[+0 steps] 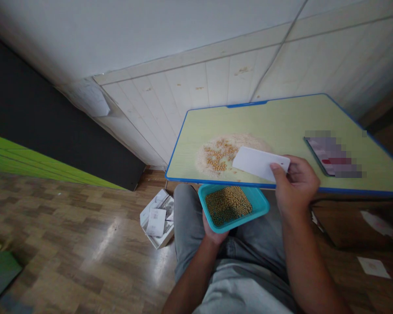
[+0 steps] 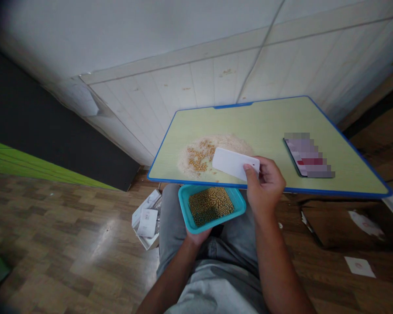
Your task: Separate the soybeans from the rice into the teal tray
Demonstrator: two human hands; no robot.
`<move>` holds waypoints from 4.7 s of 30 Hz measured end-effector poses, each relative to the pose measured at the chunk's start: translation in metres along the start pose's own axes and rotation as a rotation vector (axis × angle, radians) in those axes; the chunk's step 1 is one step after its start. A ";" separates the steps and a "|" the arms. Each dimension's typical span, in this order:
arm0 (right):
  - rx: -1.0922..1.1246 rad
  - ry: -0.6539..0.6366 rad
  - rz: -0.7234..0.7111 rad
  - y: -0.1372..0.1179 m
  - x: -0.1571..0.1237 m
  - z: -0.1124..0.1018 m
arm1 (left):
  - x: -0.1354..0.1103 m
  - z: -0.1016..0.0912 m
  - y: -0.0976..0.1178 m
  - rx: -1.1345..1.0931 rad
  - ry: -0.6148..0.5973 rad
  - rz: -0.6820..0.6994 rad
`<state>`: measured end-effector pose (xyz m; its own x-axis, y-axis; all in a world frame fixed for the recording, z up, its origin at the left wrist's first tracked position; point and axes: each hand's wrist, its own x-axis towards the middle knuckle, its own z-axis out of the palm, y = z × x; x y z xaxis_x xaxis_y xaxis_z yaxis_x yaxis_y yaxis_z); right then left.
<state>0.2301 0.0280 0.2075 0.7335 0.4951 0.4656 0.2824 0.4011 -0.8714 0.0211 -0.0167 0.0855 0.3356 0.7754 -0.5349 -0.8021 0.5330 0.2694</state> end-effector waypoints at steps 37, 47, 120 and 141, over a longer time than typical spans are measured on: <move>0.034 -0.125 0.076 -0.003 -0.003 -0.005 | -0.009 0.022 0.004 0.102 0.053 0.054; 0.012 0.090 0.000 -0.003 0.000 -0.001 | -0.008 0.015 0.003 0.076 0.098 0.042; 0.073 -0.093 0.104 -0.002 -0.001 -0.009 | -0.008 0.019 0.008 -0.004 0.068 -0.047; -0.009 -0.167 0.071 -0.004 -0.010 -0.005 | -0.010 0.025 0.007 0.083 0.078 -0.019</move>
<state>0.2250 0.0179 0.2056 0.6396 0.6432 0.4210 0.2390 0.3541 -0.9042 0.0245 -0.0120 0.1131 0.3081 0.7382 -0.6001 -0.7515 0.5757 0.3223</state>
